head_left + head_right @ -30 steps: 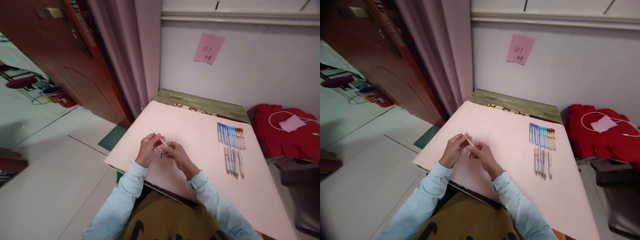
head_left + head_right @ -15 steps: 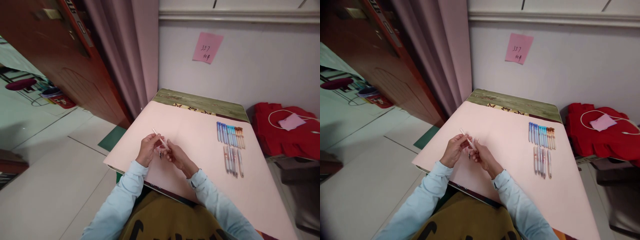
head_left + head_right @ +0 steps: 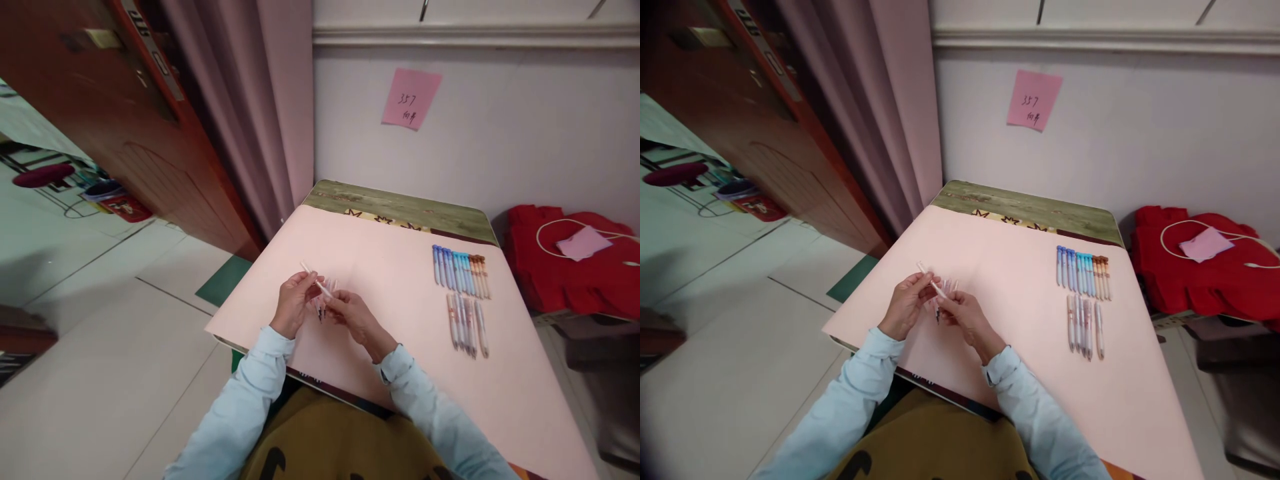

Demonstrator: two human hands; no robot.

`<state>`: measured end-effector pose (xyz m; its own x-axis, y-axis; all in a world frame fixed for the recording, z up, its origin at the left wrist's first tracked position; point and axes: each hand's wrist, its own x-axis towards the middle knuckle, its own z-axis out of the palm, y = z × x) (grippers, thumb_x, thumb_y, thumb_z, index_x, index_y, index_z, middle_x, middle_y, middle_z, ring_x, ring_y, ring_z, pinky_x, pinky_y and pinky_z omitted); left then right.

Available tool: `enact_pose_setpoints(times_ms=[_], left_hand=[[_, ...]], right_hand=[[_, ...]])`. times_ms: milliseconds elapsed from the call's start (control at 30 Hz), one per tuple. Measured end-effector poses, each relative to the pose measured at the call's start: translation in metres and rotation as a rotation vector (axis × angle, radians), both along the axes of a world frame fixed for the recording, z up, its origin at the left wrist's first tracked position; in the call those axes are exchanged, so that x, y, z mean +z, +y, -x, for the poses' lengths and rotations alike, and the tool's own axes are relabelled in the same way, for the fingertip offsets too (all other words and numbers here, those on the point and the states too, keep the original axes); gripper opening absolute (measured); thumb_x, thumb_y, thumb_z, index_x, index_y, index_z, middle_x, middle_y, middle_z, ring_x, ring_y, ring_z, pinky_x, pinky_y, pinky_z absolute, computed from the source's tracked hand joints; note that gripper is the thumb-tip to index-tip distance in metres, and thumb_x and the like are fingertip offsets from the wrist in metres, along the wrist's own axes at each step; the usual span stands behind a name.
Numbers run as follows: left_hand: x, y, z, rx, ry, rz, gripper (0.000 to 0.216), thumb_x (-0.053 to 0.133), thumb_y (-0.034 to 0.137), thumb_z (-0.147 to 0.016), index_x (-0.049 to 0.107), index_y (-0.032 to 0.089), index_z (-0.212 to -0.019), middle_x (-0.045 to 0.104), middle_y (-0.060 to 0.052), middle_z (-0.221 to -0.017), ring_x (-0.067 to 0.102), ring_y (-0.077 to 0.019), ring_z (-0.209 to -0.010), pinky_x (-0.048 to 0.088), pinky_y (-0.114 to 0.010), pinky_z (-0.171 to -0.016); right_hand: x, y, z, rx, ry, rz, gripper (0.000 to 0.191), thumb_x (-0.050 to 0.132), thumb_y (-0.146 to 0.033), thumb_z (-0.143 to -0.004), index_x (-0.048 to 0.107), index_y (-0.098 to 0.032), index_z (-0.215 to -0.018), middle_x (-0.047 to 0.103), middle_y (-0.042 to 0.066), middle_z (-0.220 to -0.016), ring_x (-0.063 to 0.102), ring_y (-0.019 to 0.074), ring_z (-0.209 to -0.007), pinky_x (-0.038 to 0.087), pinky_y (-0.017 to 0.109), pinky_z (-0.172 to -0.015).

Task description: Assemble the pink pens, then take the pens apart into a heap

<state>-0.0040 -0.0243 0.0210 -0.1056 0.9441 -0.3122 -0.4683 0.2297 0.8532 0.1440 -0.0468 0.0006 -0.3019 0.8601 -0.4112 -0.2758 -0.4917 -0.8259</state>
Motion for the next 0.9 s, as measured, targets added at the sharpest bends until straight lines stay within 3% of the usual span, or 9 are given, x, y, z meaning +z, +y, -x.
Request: enact_pose_setpoints(times_ms=[67,200,267,433,567,700,767,900], left_hand=[[-0.001,-0.001,0.001,0.023,0.000,0.002,0.036,0.085,0.033,-0.067,0.063,0.013,-0.087,0.073,-0.007,-0.086,0.069,-0.0156,-0.072,0.055,-0.030,-0.073],[0.002,-0.002,-0.002,-0.017,0.005,0.013,0.037,0.085,0.035,-0.068,0.062,0.013,-0.088,0.073,-0.008,-0.087,0.070,-0.0173,-0.073,0.056,-0.031,-0.068],[0.004,-0.002,-0.002,-0.006,0.012,0.014,0.038,0.085,0.035,-0.067,0.061,0.013,-0.088,0.072,-0.008,-0.086,0.069,-0.0176,-0.071,0.055,-0.031,-0.064],[0.006,0.007,0.018,0.139,0.076,-0.048,0.039,0.086,0.032,-0.063,0.063,0.012,-0.088,0.071,-0.006,-0.080,0.068,-0.0152,-0.066,0.056,-0.031,-0.066],[0.004,0.017,0.033,0.224,0.192,-0.052,0.038,0.085,0.031,-0.062,0.063,0.012,-0.085,0.070,-0.006,-0.077,0.065,-0.0144,-0.062,0.056,-0.031,-0.064],[-0.007,0.026,0.019,0.085,0.289,-0.016,0.034,0.083,0.033,-0.061,0.062,0.013,-0.079,0.069,-0.005,-0.070,0.061,-0.0140,-0.053,0.050,-0.028,-0.053],[-0.013,0.030,0.008,0.020,0.348,-0.018,0.032,0.082,0.034,-0.061,0.063,0.014,-0.076,0.069,-0.005,-0.068,0.058,-0.0125,-0.051,0.046,-0.025,-0.051],[-0.018,0.037,-0.001,-0.029,0.443,-0.075,0.028,0.080,0.036,-0.064,0.067,0.014,-0.073,0.071,-0.007,-0.071,0.058,-0.0114,-0.058,0.043,-0.023,-0.055]], right_hand=[[0.000,0.000,-0.001,-0.027,-0.010,-0.001,0.053,0.089,-0.050,-0.058,0.057,-0.018,-0.086,0.065,-0.002,-0.073,0.057,0.0086,-0.058,0.042,0.021,-0.054],[0.002,0.002,0.001,0.080,0.063,0.058,0.053,0.069,-0.067,-0.075,0.061,-0.016,-0.088,0.058,-0.004,-0.063,0.044,0.0059,-0.046,0.028,0.019,-0.042],[0.003,0.002,0.003,0.112,0.057,0.059,0.052,0.065,-0.067,-0.079,0.063,-0.015,-0.087,0.053,-0.005,-0.059,0.038,0.0049,-0.043,0.023,0.020,-0.040],[-0.004,-0.006,-0.009,0.172,-0.093,-0.036,0.041,0.071,-0.056,-0.076,0.067,-0.016,-0.081,0.066,0.002,-0.069,0.052,0.0087,-0.053,0.039,0.022,-0.051],[-0.012,-0.006,-0.032,0.055,-0.428,-0.166,0.040,0.064,-0.055,-0.081,0.073,-0.016,-0.079,0.066,0.003,-0.068,0.057,0.0142,-0.061,0.040,0.026,-0.058],[-0.015,0.006,-0.042,-0.049,-0.868,-0.381,0.032,0.060,-0.047,-0.086,0.076,-0.020,-0.081,0.072,0.004,-0.076,0.061,0.0192,-0.070,0.039,0.029,-0.063],[-0.016,0.011,-0.039,-0.043,-0.946,-0.439,0.030,0.057,-0.043,-0.088,0.077,-0.021,-0.086,0.074,0.005,-0.083,0.063,0.0207,-0.074,0.040,0.030,-0.067],[-0.020,0.011,-0.032,-0.036,-1.004,-0.493,0.037,0.047,-0.040,-0.095,0.075,-0.022,-0.079,0.073,0.007,-0.076,0.063,0.0210,-0.070,0.038,0.031,-0.066]])
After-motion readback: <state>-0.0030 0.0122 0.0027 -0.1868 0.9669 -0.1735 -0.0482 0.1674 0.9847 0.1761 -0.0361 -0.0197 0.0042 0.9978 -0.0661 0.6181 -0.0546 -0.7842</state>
